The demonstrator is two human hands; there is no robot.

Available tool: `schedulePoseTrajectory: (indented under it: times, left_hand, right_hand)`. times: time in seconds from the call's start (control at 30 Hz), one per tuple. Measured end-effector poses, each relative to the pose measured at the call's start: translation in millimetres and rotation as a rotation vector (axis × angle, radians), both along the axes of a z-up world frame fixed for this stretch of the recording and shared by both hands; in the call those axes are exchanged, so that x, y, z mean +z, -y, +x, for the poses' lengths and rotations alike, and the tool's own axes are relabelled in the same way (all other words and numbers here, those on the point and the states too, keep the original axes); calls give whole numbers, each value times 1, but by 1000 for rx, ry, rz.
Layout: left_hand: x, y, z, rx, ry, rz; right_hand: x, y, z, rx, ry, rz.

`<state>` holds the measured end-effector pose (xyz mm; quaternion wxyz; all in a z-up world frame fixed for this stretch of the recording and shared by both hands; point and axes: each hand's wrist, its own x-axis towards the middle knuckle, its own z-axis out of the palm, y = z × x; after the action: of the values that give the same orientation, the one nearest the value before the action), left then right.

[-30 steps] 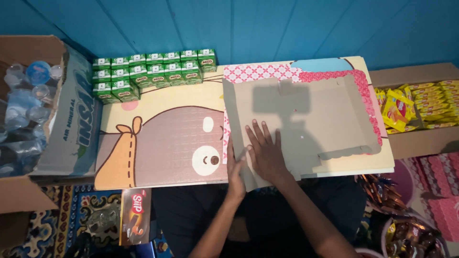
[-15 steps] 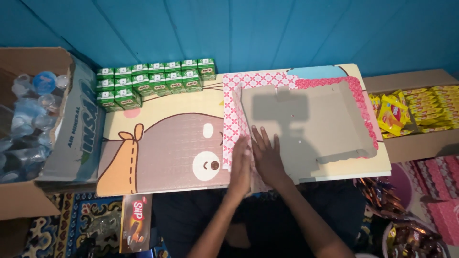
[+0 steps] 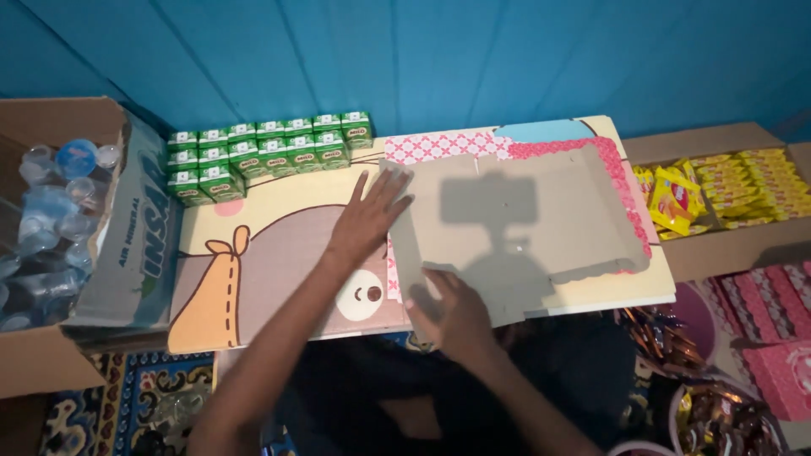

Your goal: Assembling a cardboard box by folding it along pre-scored lines and tucking in the flaps.

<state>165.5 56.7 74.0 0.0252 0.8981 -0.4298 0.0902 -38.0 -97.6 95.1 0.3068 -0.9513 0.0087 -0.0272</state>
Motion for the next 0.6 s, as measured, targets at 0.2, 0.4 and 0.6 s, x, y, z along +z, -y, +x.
schedulePoseTrajectory:
  times: [0.2,0.4,0.6]
  left_hand:
    - [-31,-2,35,-245,85,174]
    - [-15,-12,17,-356,171,144]
    - [-1,-13,-23,-517,139,-76]
  right_hand:
    - [-3,-27,2,-40,-170,-121]
    - [1,3,-19,62,-308,-97]
    - [43,37,-46,-123,-357,-179]
